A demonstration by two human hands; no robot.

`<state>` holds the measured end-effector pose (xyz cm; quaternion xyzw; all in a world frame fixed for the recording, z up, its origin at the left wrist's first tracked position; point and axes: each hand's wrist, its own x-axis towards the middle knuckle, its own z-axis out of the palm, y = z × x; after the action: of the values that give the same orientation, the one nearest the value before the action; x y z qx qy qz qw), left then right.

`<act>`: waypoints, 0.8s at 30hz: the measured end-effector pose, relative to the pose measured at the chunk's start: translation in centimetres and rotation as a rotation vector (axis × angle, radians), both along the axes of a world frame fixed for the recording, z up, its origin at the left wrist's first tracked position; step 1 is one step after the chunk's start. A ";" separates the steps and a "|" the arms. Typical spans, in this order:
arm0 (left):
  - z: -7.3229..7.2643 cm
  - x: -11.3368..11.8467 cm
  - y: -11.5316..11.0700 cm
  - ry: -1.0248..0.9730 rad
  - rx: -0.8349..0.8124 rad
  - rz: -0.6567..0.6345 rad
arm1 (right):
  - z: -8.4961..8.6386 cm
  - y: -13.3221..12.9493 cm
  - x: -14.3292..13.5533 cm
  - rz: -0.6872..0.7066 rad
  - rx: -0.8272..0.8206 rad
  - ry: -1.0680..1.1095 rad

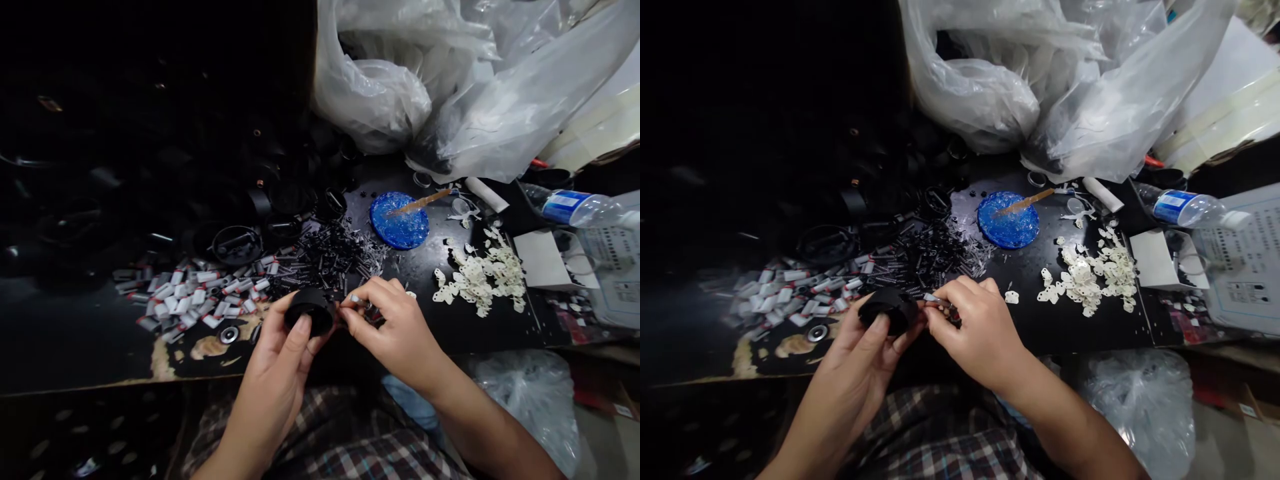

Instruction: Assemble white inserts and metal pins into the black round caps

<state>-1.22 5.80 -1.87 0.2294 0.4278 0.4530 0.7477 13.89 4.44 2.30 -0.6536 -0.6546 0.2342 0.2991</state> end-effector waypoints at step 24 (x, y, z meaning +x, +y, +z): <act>-1.3 -1.1 0.4 0.484 0.227 -0.388 | -0.9 -0.9 0.9 0.188 0.155 -0.460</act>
<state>-2.30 6.16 -3.14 0.4895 0.4881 0.2793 0.6665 14.78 3.55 1.37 -0.6012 -0.7791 0.0552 0.1687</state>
